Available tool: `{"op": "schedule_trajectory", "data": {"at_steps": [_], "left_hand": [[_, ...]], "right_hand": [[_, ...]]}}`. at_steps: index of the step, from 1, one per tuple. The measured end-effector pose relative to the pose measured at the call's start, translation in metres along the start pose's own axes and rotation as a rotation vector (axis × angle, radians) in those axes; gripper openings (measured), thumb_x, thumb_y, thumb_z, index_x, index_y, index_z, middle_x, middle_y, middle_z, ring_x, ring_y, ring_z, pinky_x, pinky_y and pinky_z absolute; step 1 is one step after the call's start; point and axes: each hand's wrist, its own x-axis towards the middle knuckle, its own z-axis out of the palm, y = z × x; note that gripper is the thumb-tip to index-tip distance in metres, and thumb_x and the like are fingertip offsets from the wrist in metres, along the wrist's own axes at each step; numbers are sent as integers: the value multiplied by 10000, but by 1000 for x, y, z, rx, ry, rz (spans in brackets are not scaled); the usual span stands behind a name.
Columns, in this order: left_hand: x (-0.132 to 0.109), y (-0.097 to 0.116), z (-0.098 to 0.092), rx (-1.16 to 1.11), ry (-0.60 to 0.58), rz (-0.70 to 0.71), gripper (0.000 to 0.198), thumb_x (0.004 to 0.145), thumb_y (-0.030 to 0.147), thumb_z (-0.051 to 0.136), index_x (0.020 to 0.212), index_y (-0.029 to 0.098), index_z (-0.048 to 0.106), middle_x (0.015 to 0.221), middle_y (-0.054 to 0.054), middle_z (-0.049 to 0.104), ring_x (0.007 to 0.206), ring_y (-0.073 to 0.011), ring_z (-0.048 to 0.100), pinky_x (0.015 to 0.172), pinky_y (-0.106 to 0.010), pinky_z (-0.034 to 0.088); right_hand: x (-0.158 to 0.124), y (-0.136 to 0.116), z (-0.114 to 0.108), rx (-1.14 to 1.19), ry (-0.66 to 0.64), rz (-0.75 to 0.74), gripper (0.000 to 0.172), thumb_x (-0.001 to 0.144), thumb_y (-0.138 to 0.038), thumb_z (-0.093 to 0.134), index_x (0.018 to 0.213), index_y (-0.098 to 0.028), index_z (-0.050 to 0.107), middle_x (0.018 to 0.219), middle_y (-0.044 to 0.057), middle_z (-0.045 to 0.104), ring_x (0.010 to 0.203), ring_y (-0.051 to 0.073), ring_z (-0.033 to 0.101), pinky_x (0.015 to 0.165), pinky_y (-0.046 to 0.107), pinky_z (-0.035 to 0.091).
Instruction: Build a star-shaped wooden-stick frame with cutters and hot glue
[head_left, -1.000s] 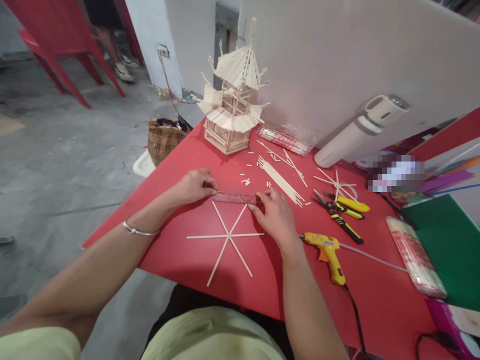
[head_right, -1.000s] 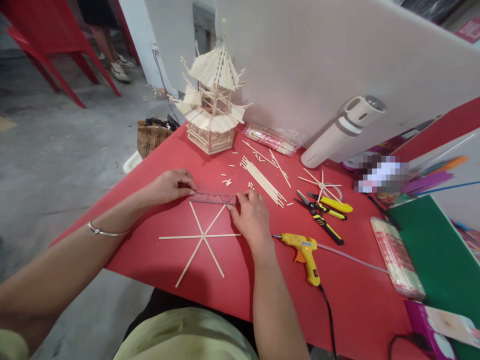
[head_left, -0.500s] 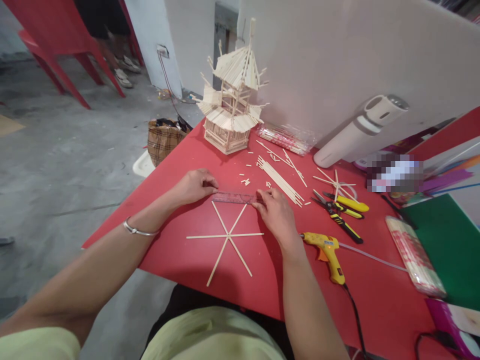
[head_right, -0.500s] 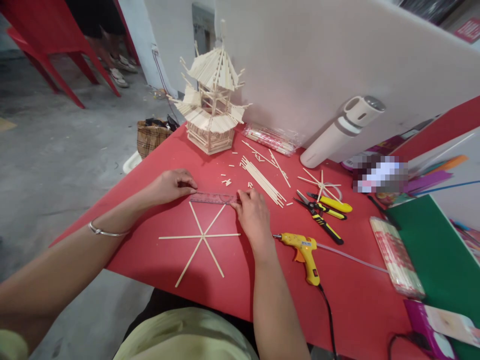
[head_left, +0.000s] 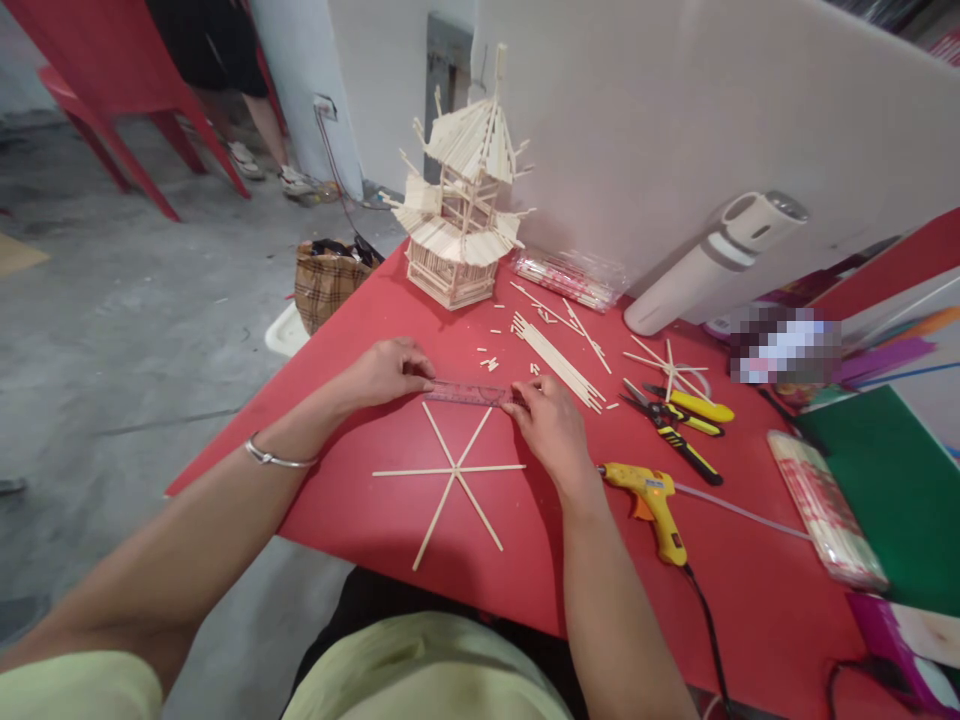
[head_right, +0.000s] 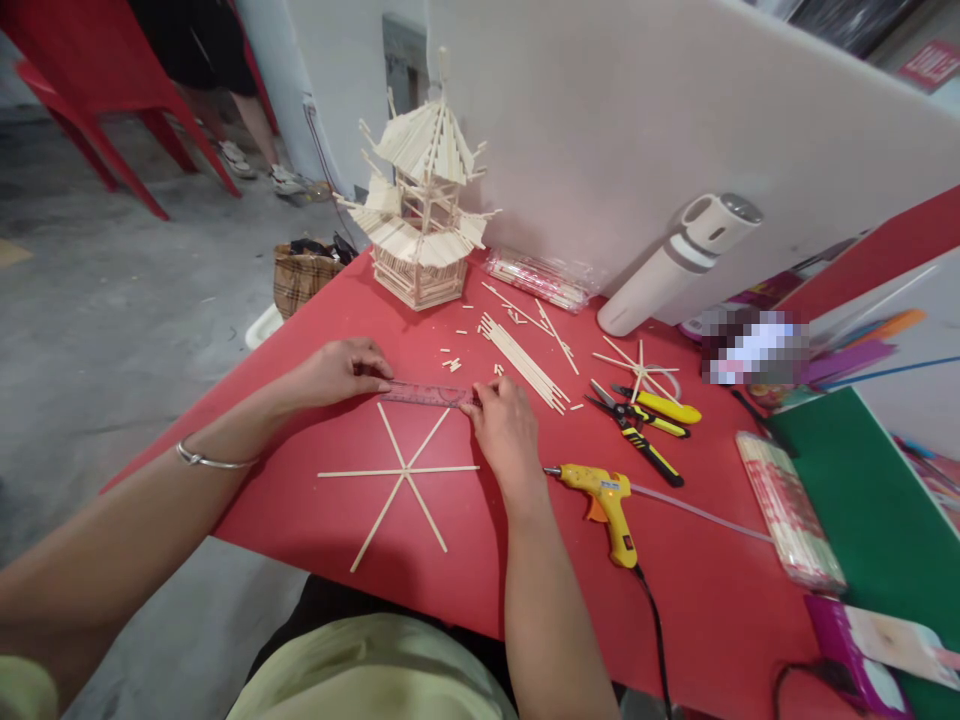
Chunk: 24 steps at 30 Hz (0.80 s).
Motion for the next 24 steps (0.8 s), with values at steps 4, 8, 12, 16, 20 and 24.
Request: {"op": "schedule_trajectory", "data": {"at_steps": [4,8,12,16,20,24], "left_hand": [[0,1,0,1,2,-3,163,758,345,723,799,199,783,895,-50,710,768,-176,646,739,-294,508],[0,2,1,-9,5,-9,162,752,339,716,798,197,780,888,-49,705,764,-178,645,751,-304,505],[0,1,2,-8,12,-6,164,754,338,712,795,195,780,895,-51,704,769,-179,649,757,-303,505],[-1,1,2,-3,6,-1,163,758,323,700,802,189,784,896,-53,708,772,-174,653,755,-290,506],[-2,1,2,-3,11,8,168,772,319,692,808,183,783,897,-55,708,756,-167,646,746,-284,504],[-2,3,1,7,1,2,165,776,321,691,798,183,778,893,-49,705,750,-165,643,744,-282,506]], "right_hand": [[0,0,0,4,7,-6,300,1001,-385,576,1241,-247,691,1160,104,609,1069,260,565,839,343,458],[-1,-2,-3,-8,-4,-1,319,1006,-377,573,1264,-225,683,1188,113,609,1074,264,561,825,343,457],[-2,-6,-6,-21,-11,9,331,1012,-377,573,1281,-214,678,1212,119,609,1088,269,569,812,341,460],[-2,-6,-6,-25,-10,3,316,1016,-376,567,1259,-217,691,1223,122,610,1092,268,571,833,345,464],[-3,-5,-4,-22,-3,6,324,1012,-384,575,1268,-219,686,1210,117,609,1090,269,567,825,342,463],[-3,-4,-4,-4,10,-4,315,1012,-379,571,1260,-223,688,1200,113,611,1087,264,563,833,336,459]]}}
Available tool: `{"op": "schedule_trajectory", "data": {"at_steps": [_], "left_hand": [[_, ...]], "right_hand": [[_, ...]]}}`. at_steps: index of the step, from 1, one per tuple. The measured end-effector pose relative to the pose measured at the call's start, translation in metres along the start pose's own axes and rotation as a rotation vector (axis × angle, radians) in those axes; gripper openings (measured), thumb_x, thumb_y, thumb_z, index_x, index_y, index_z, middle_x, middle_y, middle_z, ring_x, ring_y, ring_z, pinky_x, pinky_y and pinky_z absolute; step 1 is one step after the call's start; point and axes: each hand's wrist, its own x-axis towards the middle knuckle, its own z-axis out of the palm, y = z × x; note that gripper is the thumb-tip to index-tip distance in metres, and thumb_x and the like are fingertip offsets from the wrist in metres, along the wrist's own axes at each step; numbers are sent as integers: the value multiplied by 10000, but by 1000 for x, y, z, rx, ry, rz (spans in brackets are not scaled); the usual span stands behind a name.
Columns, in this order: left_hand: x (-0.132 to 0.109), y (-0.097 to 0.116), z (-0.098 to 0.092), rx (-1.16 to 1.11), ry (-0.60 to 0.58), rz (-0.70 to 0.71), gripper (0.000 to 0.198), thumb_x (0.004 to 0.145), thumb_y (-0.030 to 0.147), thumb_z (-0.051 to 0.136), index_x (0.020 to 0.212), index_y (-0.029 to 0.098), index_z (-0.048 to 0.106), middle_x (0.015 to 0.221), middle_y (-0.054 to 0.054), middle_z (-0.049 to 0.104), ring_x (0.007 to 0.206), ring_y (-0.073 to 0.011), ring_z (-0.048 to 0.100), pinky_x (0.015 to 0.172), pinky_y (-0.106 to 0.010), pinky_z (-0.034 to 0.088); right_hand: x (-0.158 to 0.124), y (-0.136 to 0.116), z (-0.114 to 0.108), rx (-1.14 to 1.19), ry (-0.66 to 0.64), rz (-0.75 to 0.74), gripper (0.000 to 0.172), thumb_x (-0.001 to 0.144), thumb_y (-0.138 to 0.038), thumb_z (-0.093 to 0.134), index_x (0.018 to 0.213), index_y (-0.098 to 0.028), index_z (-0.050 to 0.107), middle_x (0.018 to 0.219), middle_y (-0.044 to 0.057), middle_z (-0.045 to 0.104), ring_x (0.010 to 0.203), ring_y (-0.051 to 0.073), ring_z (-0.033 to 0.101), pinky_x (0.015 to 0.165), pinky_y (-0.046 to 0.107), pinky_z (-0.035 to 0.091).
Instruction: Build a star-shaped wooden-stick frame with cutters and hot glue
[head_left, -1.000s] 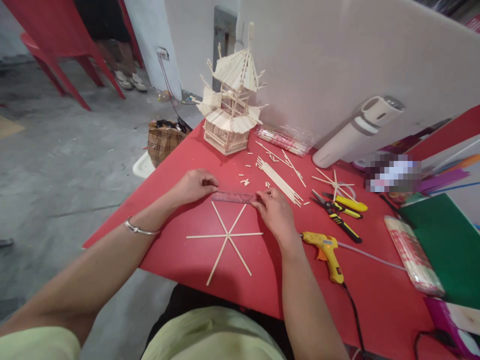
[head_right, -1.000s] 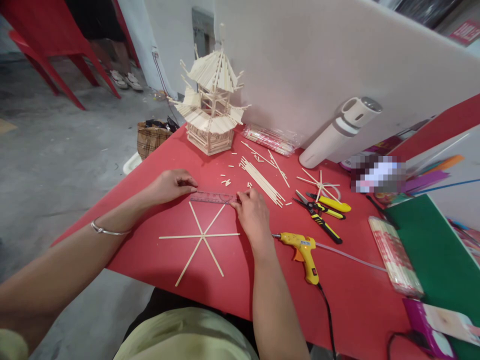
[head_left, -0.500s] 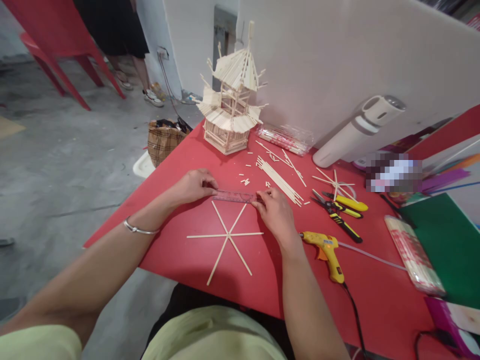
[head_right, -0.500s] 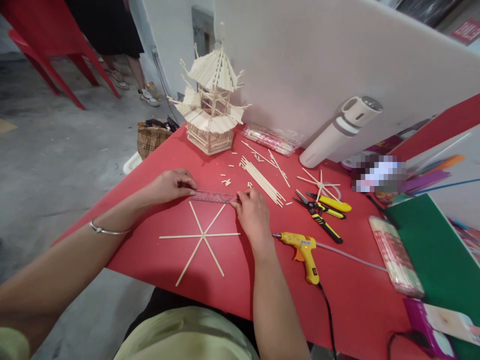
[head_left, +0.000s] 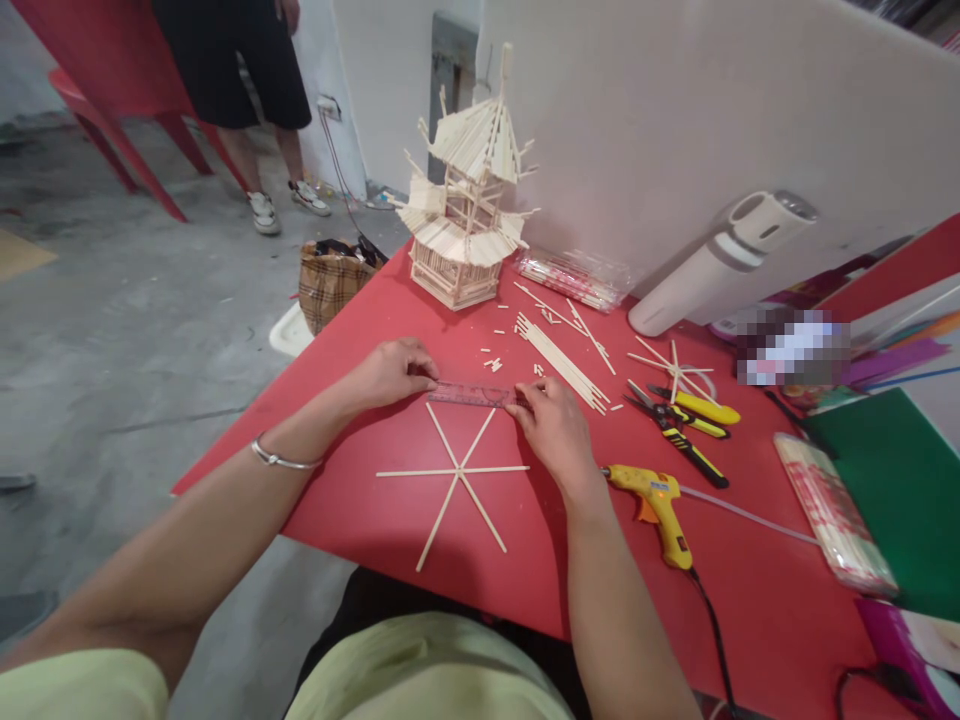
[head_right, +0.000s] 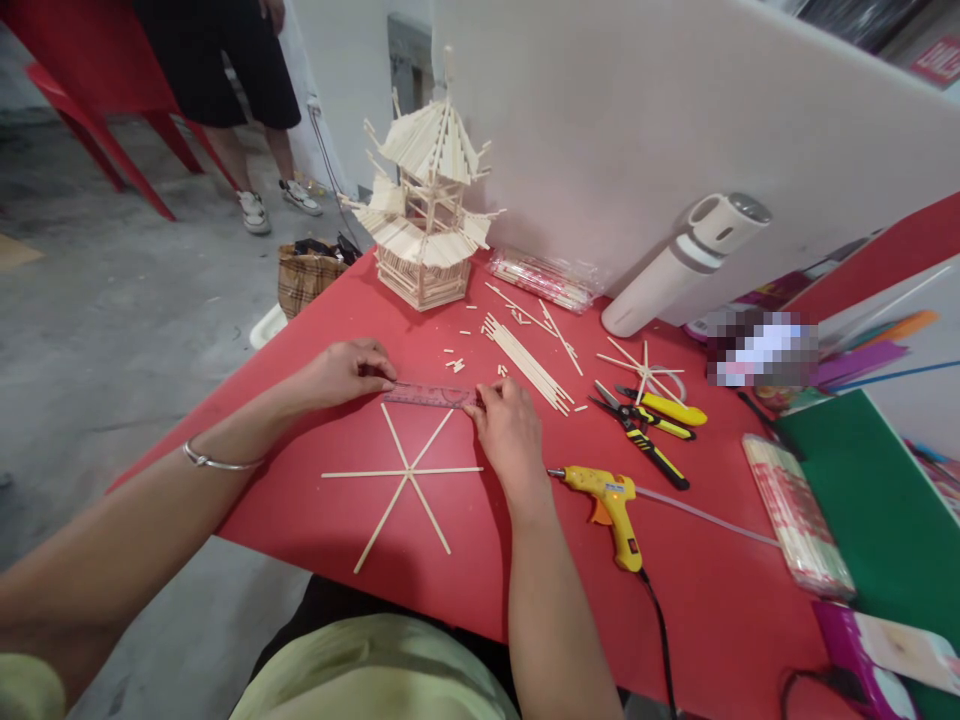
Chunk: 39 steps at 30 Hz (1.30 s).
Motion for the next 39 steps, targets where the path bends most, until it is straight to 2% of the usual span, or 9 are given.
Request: {"op": "schedule_trajectory", "data": {"at_steps": [39], "left_hand": [[1,0,-1,-3,-29,-12,179,752,338,684,778,185,773,890,-50,693,751,-169,634,739,-294,490]], "right_hand": [[1,-2,-3,-16,-47,20,301,1007,-362,581,1261,-244,690,1202,113,617,1098,267,569,822,341,459]]}}
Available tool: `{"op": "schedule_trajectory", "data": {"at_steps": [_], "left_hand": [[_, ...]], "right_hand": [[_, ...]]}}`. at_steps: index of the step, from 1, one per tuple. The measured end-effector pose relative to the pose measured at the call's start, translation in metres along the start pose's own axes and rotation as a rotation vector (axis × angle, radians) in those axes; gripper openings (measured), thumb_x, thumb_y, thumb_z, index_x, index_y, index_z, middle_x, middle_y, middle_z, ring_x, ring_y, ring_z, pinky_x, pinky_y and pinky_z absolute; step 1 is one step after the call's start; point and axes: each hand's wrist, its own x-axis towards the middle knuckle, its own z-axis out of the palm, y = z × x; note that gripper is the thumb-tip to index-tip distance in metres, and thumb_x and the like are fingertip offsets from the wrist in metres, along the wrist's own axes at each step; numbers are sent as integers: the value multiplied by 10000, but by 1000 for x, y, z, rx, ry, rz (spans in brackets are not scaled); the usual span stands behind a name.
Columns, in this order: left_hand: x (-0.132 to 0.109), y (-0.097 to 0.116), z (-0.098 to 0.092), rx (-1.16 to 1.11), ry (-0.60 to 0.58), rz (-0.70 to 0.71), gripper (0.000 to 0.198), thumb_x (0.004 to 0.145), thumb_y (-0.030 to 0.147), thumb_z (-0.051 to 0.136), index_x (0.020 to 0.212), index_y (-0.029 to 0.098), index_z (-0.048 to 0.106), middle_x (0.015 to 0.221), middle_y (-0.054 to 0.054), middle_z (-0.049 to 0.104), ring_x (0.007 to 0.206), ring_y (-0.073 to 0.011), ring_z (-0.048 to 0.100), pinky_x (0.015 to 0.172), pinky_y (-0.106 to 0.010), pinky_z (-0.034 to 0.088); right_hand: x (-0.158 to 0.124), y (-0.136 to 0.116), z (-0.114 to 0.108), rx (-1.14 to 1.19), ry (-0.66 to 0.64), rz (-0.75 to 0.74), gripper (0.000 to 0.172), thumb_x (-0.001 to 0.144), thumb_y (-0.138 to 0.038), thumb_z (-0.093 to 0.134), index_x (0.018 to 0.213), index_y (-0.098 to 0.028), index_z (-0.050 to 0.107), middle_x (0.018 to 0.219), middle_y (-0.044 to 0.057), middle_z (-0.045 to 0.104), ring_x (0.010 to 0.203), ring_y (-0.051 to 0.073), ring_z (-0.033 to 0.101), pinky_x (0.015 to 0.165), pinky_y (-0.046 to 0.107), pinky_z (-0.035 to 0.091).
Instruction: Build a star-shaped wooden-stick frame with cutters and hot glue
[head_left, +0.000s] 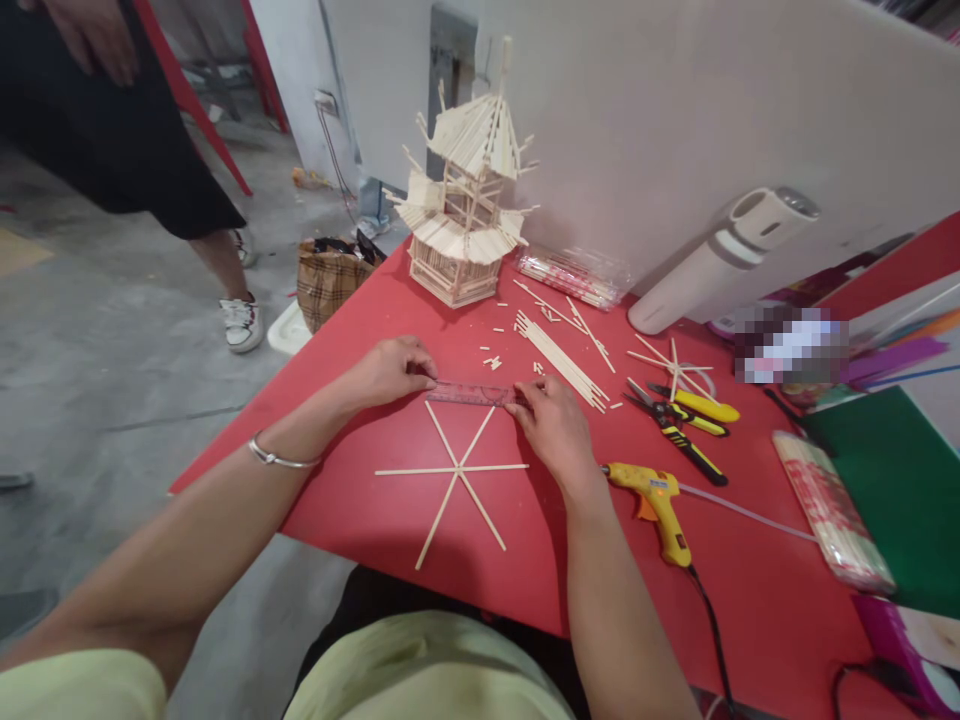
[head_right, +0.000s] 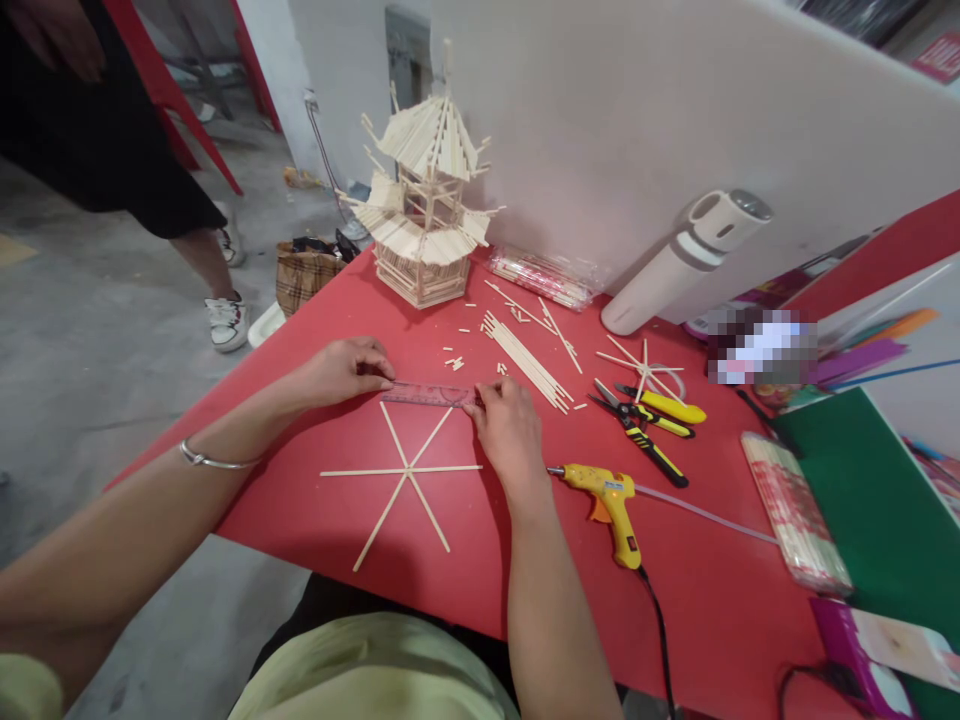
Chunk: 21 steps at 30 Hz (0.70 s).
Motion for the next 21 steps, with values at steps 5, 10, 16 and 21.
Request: {"op": "schedule_trajectory", "data": {"at_steps": [5,10,16,21], "left_hand": [[1,0,1,2,2,-13,164,747,328,685,772,188,767,884,-41,686,745,-167,628,724,-293,483],[1,1,1,-10,-16,-25,192,742,353,678,772,185,767,876,-44,675,739,-174,623,724,-304,484],[2,-1,2,-31,-5,-24,188,731,353,685,763,185,763,851,-37,667,716,-162,611,702,-287,483],[3,0,2,-16,-8,-44,190,729,344,682,767,178,767,863,-46,668,730,-167,622,718,-294,487]], "right_hand": [[0,0,0,7,12,-7,299,1003,-355,592,1259,-236,692,1194,111,622,1096,267,570,853,343,460],[0,0,0,17,17,-13,290,1005,-352,585,1242,-227,697,1193,111,620,1087,263,567,853,338,455],[1,2,1,33,17,-15,282,996,-350,600,1222,-219,704,1178,112,622,1075,262,563,857,341,449],[3,1,0,39,15,-5,257,984,-349,624,1182,-219,720,1147,112,622,1047,250,567,833,327,442]]}}
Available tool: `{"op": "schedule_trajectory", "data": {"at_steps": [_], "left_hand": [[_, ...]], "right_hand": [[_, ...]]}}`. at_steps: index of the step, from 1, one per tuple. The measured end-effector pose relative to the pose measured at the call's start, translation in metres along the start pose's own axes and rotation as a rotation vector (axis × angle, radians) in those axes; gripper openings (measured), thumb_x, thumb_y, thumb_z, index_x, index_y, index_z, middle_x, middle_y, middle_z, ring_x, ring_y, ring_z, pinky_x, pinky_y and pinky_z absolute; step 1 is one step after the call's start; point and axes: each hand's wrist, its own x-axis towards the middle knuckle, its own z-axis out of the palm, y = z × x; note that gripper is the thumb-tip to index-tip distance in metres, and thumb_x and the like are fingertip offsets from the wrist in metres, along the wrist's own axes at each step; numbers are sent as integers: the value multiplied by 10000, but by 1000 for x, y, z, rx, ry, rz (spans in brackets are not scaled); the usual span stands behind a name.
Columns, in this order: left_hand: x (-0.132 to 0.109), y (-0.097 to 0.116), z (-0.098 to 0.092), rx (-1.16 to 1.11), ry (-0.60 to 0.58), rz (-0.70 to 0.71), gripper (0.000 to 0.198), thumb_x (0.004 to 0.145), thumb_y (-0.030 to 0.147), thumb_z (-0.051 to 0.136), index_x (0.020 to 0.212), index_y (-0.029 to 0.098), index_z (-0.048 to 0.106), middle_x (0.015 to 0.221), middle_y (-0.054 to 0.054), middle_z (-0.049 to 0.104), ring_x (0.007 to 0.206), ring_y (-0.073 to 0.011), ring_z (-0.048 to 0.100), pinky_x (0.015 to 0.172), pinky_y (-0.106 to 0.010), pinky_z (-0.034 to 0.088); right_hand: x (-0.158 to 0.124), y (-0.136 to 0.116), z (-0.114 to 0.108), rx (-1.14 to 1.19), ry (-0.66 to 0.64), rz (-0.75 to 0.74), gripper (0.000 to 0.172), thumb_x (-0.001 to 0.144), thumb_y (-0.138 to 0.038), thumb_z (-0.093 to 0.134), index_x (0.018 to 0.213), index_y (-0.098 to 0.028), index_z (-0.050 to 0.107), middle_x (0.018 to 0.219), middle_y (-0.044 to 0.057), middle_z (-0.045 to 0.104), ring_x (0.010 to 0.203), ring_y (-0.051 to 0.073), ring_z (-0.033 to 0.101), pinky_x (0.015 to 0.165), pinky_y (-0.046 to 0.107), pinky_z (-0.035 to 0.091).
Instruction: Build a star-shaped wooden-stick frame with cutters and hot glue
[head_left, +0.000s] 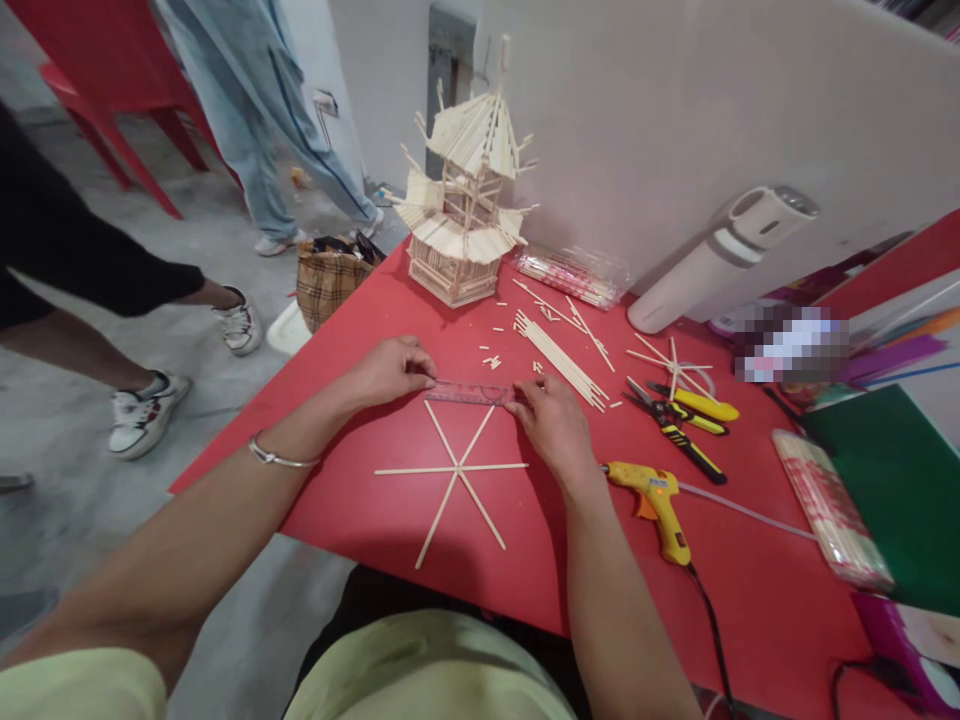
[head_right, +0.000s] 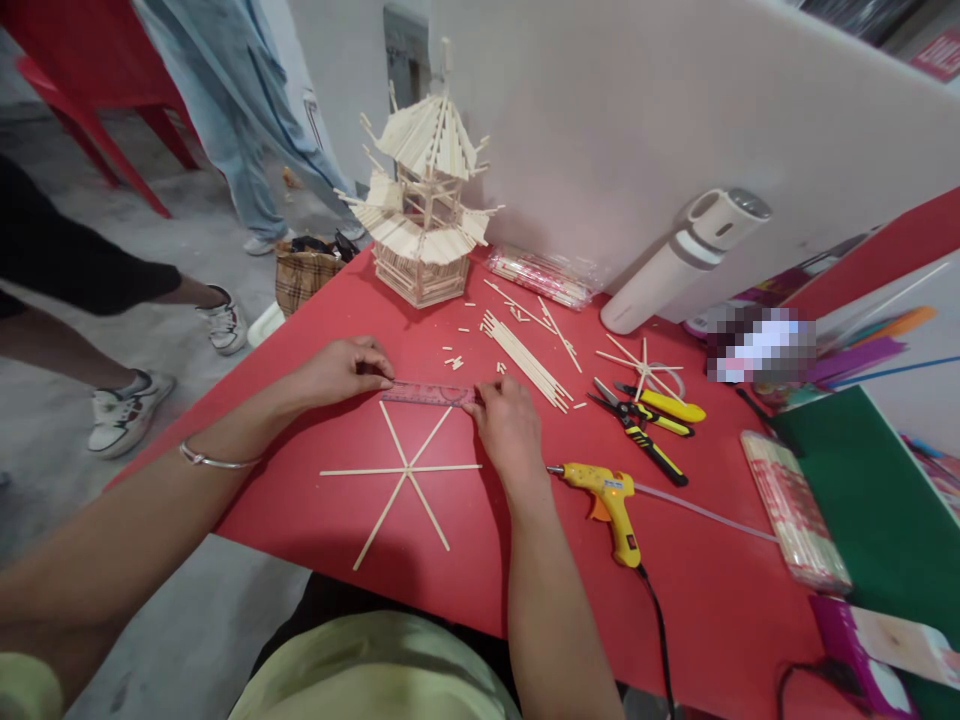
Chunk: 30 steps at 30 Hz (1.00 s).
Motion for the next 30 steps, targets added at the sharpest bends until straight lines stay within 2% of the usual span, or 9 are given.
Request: {"op": "schedule_trajectory", "data": {"at_steps": [6,10,13,17,20,23,25,27,30], "left_hand": [[-2,5,-3,6,0,-11,195,723,352,688,763,179,771,879,-50,686,744,-170,633,740,-291,497],[-1,5,-2,-46,46,-17,227,716,396,703,743,178,759,852,-55,714,767,-191,656,754,-303,504],[1,5,0,-159,117,-79,283,692,444,734,752,168,752,803,-56,736,746,-198,657,725,-305,502],[2,5,2,-325,229,-219,393,665,520,776,779,145,752,679,-48,704,590,-143,558,560,-264,420],[2,5,3,-405,256,-290,431,663,541,784,807,136,753,601,-25,659,499,-102,464,485,-240,337],[2,4,3,-358,271,-273,395,652,514,793,785,143,763,654,-34,695,543,-112,507,506,-235,360],[3,4,3,-316,269,-270,369,660,499,787,779,150,770,649,-32,697,574,-127,535,518,-235,376],[3,5,3,-302,264,-285,362,669,495,780,789,154,773,602,-20,670,571,-134,536,516,-236,376],[4,4,4,-296,265,-273,347,663,484,784,787,161,774,640,-23,692,606,-142,558,550,-242,407]], "right_hand": [[19,0,-13,-69,-46,-6,210,903,-395,739,1026,-226,765,1042,98,661,1018,264,546,833,339,423],[40,1,-26,-111,-182,-41,161,849,-398,793,901,-247,774,1038,73,700,1010,249,572,759,309,387],[53,2,-40,-80,-265,-6,137,831,-380,793,840,-247,763,955,40,731,881,196,612,680,281,356],[50,10,-71,-87,-139,80,147,897,-368,688,837,-242,735,843,27,739,777,184,624,632,287,330],[16,21,-96,-58,125,169,178,925,-394,626,900,-251,730,865,43,751,791,214,650,676,308,380],[-42,30,-98,190,300,236,307,927,-494,596,1074,-255,721,907,53,762,798,219,677,716,321,459],[-83,31,-83,293,298,314,358,933,-539,561,1119,-276,717,955,50,777,787,218,692,716,327,490],[-114,29,-60,320,194,329,330,931,-527,553,1074,-286,728,979,46,789,824,230,709,746,339,506],[-137,22,-30,233,160,385,317,971,-473,496,1065,-287,734,1001,46,795,843,243,717,730,344,490]]}}
